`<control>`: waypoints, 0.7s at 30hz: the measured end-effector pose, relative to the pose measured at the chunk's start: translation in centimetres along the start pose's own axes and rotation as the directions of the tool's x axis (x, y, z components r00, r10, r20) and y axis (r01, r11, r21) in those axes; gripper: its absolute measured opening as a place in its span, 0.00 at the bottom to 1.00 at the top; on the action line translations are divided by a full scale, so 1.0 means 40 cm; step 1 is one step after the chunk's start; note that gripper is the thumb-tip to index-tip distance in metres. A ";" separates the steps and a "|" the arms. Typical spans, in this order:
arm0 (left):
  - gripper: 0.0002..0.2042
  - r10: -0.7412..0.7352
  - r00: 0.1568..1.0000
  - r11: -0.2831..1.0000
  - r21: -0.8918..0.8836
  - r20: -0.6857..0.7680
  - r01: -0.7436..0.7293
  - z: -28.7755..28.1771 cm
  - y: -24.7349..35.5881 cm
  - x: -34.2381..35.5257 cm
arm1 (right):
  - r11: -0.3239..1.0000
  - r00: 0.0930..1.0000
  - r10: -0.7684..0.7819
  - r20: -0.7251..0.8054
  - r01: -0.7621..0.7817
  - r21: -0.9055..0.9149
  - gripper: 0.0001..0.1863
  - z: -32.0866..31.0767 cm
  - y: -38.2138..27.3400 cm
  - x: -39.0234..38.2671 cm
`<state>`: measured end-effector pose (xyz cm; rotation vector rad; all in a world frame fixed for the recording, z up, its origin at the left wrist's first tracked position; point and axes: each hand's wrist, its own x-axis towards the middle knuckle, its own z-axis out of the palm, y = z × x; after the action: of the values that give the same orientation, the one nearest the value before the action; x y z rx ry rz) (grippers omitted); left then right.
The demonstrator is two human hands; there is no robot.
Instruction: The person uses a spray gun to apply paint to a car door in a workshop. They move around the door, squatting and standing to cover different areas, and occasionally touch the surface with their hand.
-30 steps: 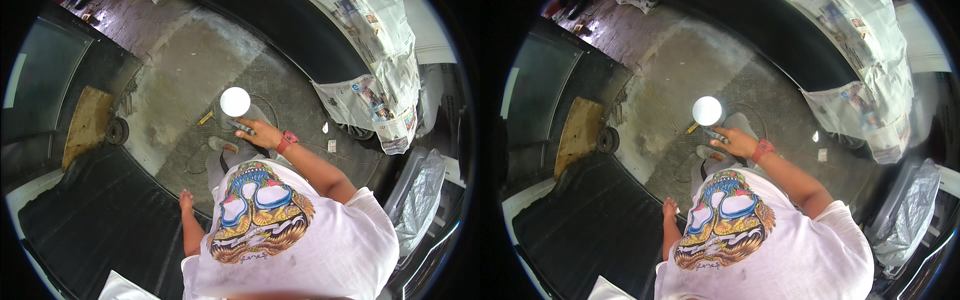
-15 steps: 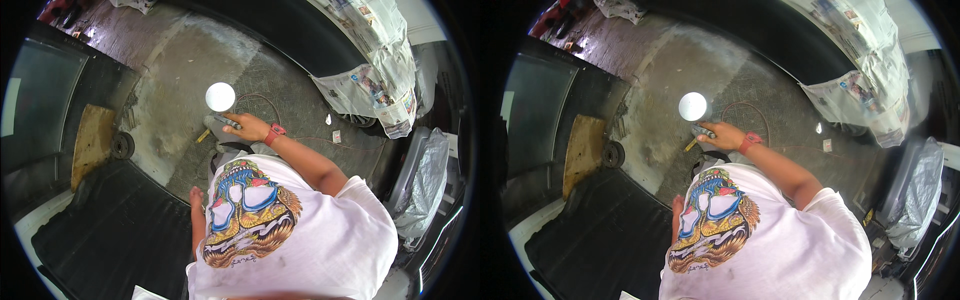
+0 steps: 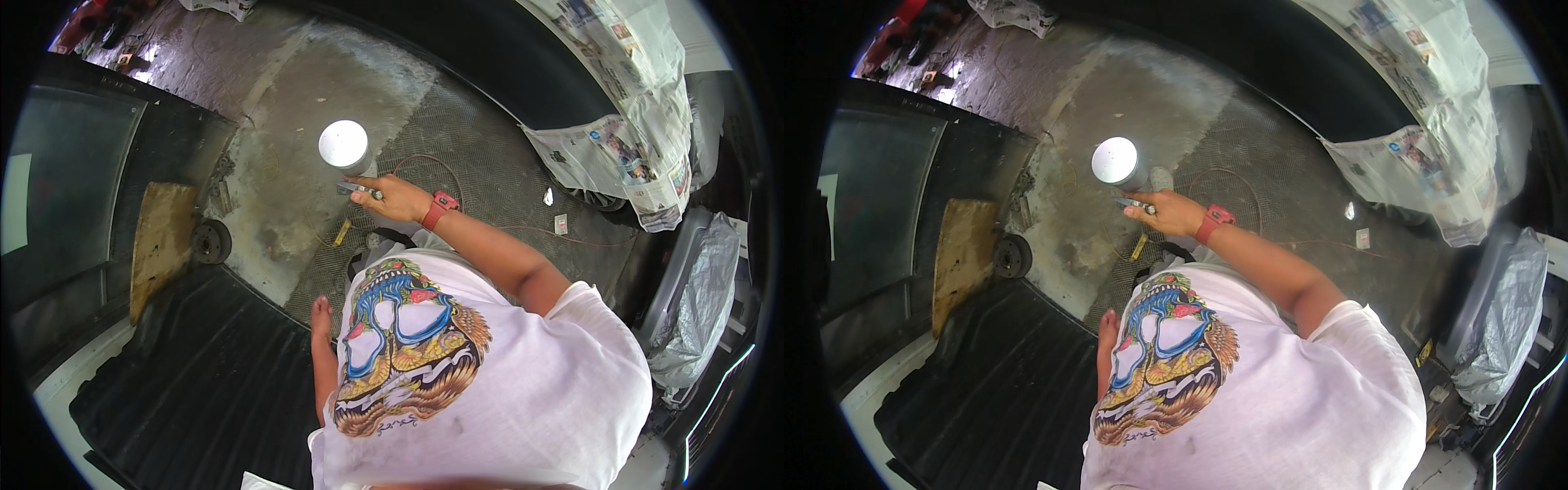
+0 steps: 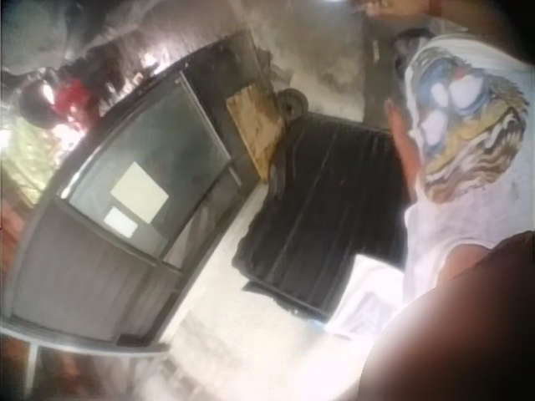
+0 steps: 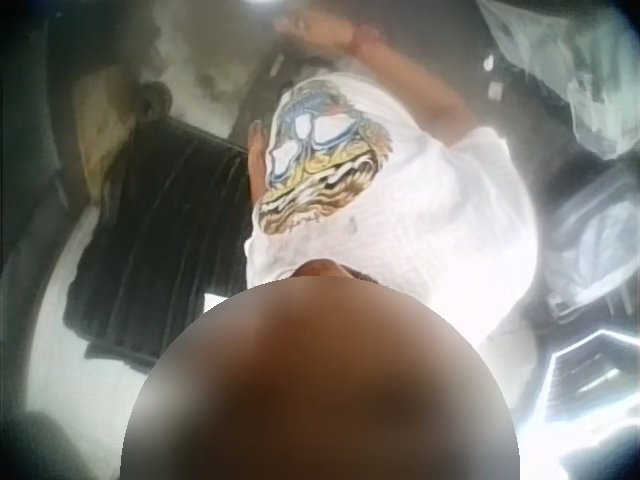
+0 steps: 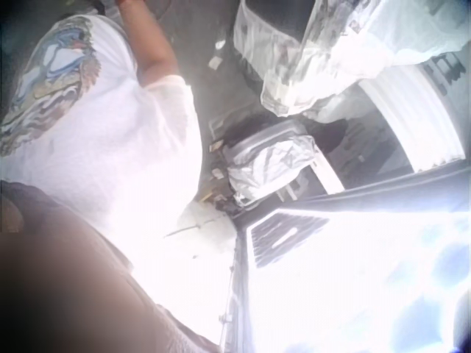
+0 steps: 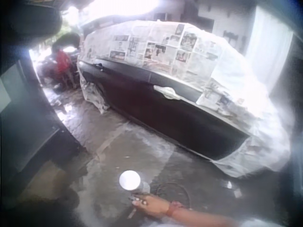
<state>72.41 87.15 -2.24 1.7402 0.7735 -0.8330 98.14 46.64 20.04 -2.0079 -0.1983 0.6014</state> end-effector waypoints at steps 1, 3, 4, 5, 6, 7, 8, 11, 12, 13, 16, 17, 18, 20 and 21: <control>0.27 0.053 0.999 0.999 -0.002 -0.005 -0.053 0.012 0.089 0.004 | 1.000 1.000 0.000 0.008 0.000 0.015 0.43 -0.010 -0.002 0.024; 0.29 0.187 0.981 0.979 0.077 0.055 -0.191 0.036 0.304 0.016 | 0.999 0.999 0.007 0.040 -0.008 0.038 0.43 -0.033 -0.012 0.075; 0.29 0.234 0.965 0.953 0.167 0.118 -0.252 0.053 0.422 0.024 | 0.999 0.998 0.013 0.057 -0.016 0.051 0.43 -0.048 -0.018 0.104; 0.29 0.265 0.943 0.942 0.152 0.203 -0.298 0.072 0.537 0.026 | 0.998 0.999 -0.017 0.044 0.014 0.069 0.43 -0.060 -0.027 0.134; 0.28 0.312 0.908 0.921 0.144 0.279 -0.361 0.098 0.646 0.027 | 0.995 0.999 -0.046 0.028 0.043 0.088 0.44 -0.073 -0.038 0.166; 0.27 0.294 0.887 0.938 0.073 0.357 -0.340 0.127 0.749 0.032 | 0.995 0.999 -0.036 0.022 0.034 0.096 0.44 -0.093 -0.049 0.203; 0.25 0.379 0.814 0.917 -0.062 0.441 -0.393 0.157 0.835 0.036 | 0.993 0.997 -0.010 0.080 0.001 0.114 0.44 -0.117 -0.057 0.240; 0.17 0.377 0.734 0.926 -0.251 0.564 -0.283 0.246 1.033 0.080 | 0.987 0.989 0.048 0.140 -0.068 0.147 0.45 -0.193 -0.070 0.345; 0.15 0.380 0.759 0.924 -0.241 0.529 -0.296 0.263 1.079 0.098 | 0.986 0.998 -0.029 0.059 0.019 0.163 0.45 -0.207 -0.077 0.374; 0.13 0.390 0.775 0.920 -0.248 0.498 -0.304 0.277 1.117 0.117 | 0.979 0.993 -0.115 -0.030 0.118 0.166 0.45 -0.223 -0.081 0.407; 0.09 0.427 0.811 0.896 -0.312 0.399 -0.318 0.304 1.202 0.173 | 0.976 0.983 -0.147 -0.106 0.161 0.145 0.45 -0.285 -0.096 0.501; 0.08 0.439 0.821 0.884 -0.340 0.366 -0.321 0.311 1.224 0.189 | 0.960 0.984 -0.152 -0.094 0.169 0.224 0.45 -0.314 -0.096 0.522; 0.08 0.472 0.809 0.866 -0.355 0.351 -0.352 0.317 1.246 0.204 | 0.956 0.994 -0.101 -0.036 0.107 0.272 0.45 -0.343 -0.096 0.539; 0.08 0.554 0.768 0.814 -0.402 0.322 -0.418 0.318 1.293 0.232 | 0.941 0.999 -0.051 0.010 0.044 0.335 0.45 -0.384 -0.111 0.562; 0.10 0.528 0.784 0.840 -0.337 0.326 -0.426 0.314 1.319 0.243 | 0.936 0.999 -0.052 -0.007 0.051 0.348 0.45 -0.405 -0.121 0.577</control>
<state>118.52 61.50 13.56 1.3782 0.1188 -0.6741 126.59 45.21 22.82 -1.6544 -0.1344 0.5621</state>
